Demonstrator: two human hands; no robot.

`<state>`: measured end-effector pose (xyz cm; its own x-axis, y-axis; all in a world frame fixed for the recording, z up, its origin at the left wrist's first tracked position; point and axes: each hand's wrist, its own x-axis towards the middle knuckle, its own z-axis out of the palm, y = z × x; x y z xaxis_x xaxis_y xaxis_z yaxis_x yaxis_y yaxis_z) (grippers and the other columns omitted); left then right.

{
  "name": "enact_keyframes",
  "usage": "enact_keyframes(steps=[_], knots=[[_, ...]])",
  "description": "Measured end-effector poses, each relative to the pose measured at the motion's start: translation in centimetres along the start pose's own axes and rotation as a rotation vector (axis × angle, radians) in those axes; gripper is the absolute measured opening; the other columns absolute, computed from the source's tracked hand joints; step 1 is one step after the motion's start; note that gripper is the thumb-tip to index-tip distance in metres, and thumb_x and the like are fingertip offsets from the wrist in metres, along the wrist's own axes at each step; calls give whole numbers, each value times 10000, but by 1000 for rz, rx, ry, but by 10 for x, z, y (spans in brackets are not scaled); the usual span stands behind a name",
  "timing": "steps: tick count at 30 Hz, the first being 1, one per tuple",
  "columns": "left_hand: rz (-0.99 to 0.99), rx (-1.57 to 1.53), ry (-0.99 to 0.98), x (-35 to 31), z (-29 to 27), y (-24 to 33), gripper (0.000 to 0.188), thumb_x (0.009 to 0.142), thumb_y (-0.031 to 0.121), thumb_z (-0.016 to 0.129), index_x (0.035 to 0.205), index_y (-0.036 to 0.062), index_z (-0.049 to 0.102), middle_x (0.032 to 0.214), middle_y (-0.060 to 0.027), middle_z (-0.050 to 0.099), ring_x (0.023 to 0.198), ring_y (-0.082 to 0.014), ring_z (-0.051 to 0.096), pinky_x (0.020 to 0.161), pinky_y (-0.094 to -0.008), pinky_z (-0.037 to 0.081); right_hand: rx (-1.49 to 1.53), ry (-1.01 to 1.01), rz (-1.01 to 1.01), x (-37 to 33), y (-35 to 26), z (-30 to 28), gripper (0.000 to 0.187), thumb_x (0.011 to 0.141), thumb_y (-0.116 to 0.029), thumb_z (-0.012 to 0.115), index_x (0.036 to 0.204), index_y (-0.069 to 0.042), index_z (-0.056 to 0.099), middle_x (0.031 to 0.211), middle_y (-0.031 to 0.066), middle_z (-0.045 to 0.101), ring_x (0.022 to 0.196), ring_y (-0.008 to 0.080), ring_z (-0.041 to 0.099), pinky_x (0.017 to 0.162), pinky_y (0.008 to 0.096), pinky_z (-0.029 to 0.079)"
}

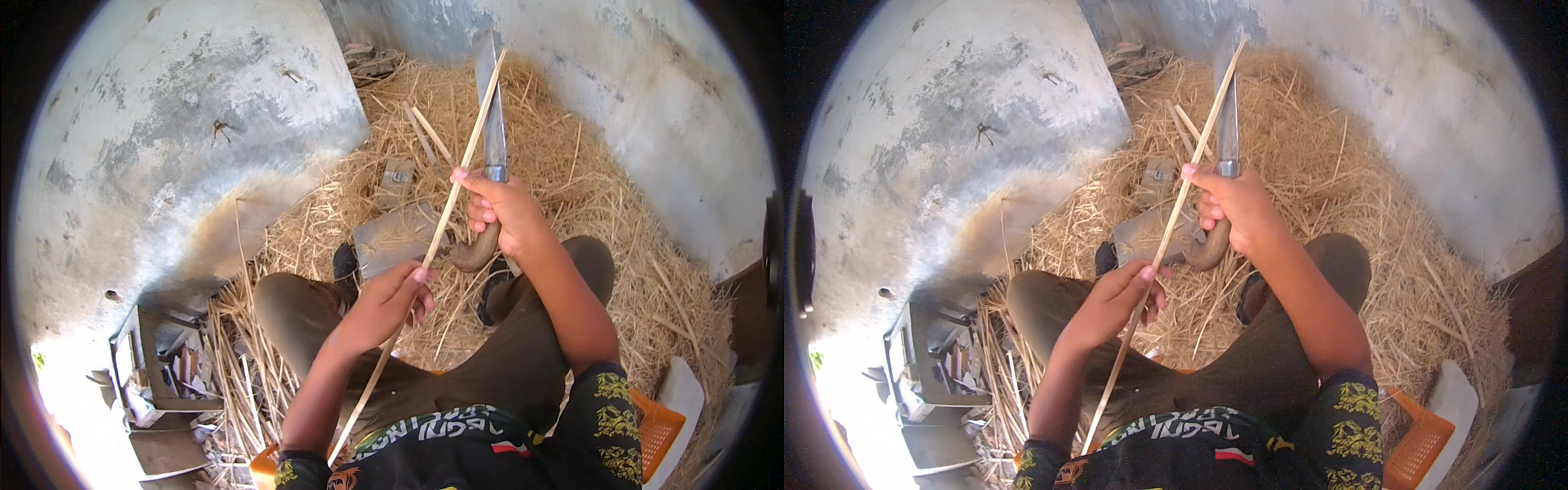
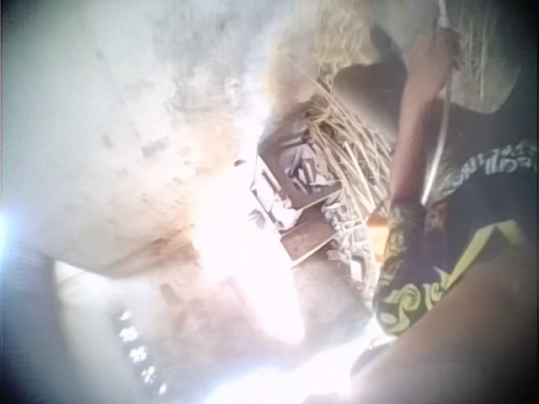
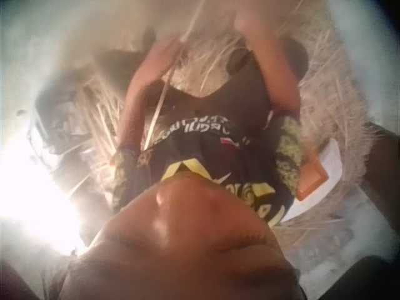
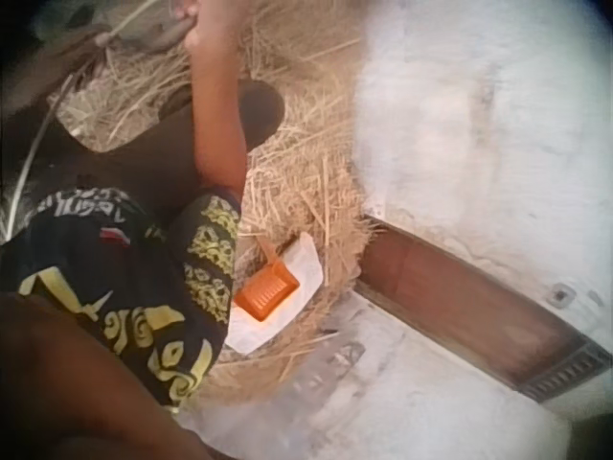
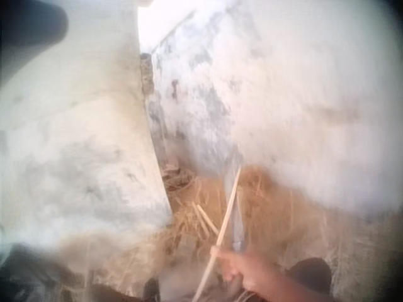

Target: The person sits cross-legged on a bed of straw and uses a large curved knife to sharpen thin wooden sticks. They hold each stick with one hand and scrape the blade along its length to remove bark and smooth the surface, occasionally rotating the stick to work on different sides.

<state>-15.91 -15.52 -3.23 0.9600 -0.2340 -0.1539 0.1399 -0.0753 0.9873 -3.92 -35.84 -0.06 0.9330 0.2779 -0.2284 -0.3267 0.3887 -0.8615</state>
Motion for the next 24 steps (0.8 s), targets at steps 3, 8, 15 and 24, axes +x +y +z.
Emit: enact_keyframes(steps=[3, 8, 15, 24], knots=[[-186, -309, -91, 26, 7, 6, 292, 1072, 359, 441, 980, 91, 512, 662, 63, 372, 537, -50, 337, 476, -227, 285, -43, 143, -23, 5, -4, -2, 369, 870, -350, 786, 827, -97, 522, 540, -76, 397, 413, 46, 385, 404, 244, 325], [-269, -532, -122, 54, 11, 16, 335, 1063, 402, 445, 845, 148, 447, 620, 92, 281, 484, -33, 225, 412, -225, 169, -467, 461, -216, 26, 4, -30, 447, 878, -379, 759, 634, -128, 480, 518, -22, 449, 403, 104, 440, 388, 288, 381], [-193, -742, -123, 77, -14, 19, 347, 1062, 385, 445, 799, 160, 417, 606, 85, 300, 471, -23, 238, 381, -207, 173, -624, 553, -190, 49, 19, -49, 421, 872, -261, 736, 602, -89, 462, 503, -6, 430, 423, 142, 446, 424, 354, 376], [-239, -811, -245, 112, 1, 9, 364, 1071, 412, 412, 803, 167, 377, 590, 81, 259, 460, -47, 224, 389, -236, 139, -1669, 510, -669, 47, -7, -46, 254, 807, -215, 695, 656, -56, 567, 592, 142, 576, 539, 326, 600, 525, 397, 429]])
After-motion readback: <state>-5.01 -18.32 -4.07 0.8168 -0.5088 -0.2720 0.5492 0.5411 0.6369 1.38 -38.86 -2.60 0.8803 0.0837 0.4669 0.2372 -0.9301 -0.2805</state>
